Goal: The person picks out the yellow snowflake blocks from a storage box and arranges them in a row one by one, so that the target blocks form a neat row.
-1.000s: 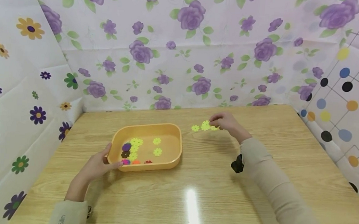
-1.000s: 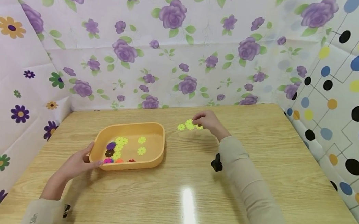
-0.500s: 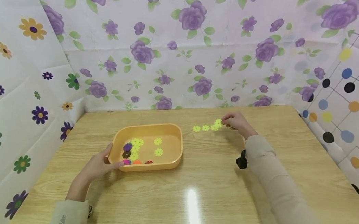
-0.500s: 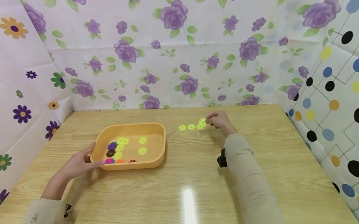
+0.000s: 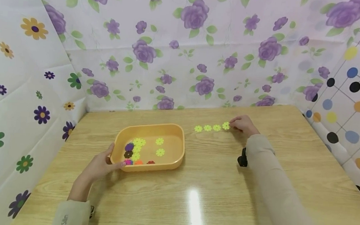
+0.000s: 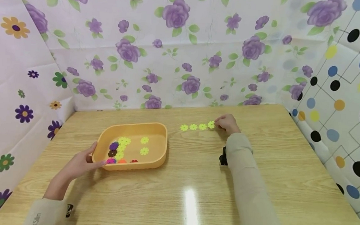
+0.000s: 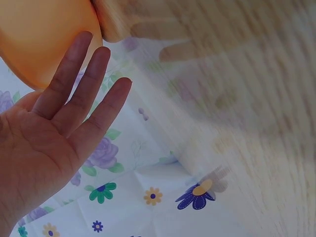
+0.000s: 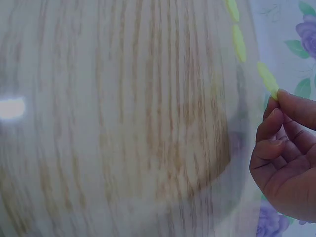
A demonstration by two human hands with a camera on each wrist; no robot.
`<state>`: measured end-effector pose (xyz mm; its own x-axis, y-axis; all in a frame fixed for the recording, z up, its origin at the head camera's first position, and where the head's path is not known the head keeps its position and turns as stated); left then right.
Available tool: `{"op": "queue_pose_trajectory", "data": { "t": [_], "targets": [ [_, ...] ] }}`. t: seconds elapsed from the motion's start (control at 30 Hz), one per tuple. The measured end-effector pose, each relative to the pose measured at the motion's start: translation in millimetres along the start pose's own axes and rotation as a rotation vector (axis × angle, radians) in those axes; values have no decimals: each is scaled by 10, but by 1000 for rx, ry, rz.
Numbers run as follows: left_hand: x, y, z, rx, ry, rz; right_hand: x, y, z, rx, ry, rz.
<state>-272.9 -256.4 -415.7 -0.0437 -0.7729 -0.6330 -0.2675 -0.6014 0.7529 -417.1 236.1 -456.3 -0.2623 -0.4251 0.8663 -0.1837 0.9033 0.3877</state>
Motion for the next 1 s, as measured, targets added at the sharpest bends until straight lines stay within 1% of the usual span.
{"op": "queue_pose_trajectory", "data": {
  "t": [0.1, 0.3, 0.4, 0.5, 0.6, 0.7, 0.87, 1.0],
  "targets": [
    [1, -6, 4, 3, 3, 8, -38, -3, 19, -13, -18, 1],
    [-33, -6, 2, 0, -10, 18, -130, 53, 38, -95, -52, -40],
    [-44, 5, -8, -4, -12, 14, -100, 122, 21, -150, -31, -79],
    [-41, 13, -21, -1, 0, 6, 10, 157, -17, -173, 14, -110],
    [-40, 10, -29, 2, 10, 7, 157, 130, -90, -153, 72, -142],
    [-46, 12, -26, 3, 8, 10, 311, 53, -172, -122, 128, -154],
    [-64, 32, -16, -6, -8, 26, 488, -123, -259, -90, 175, -101],
    [-54, 27, -18, -9, -6, 37, 591, -327, -304, -51, 208, -66]
  ]
}}
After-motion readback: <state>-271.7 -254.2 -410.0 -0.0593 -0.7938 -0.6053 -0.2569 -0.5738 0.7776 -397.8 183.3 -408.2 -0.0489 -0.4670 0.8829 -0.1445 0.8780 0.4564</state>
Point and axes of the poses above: each hand's wrist, its own z-axis towards the middle knuckle, its own y-axis out of the back of the hand, x = y × z, the point moved 10 cm from there along z, towards the middle knuckle, and after that the axes turned 2 degrees about x, right-handed, at the moved point
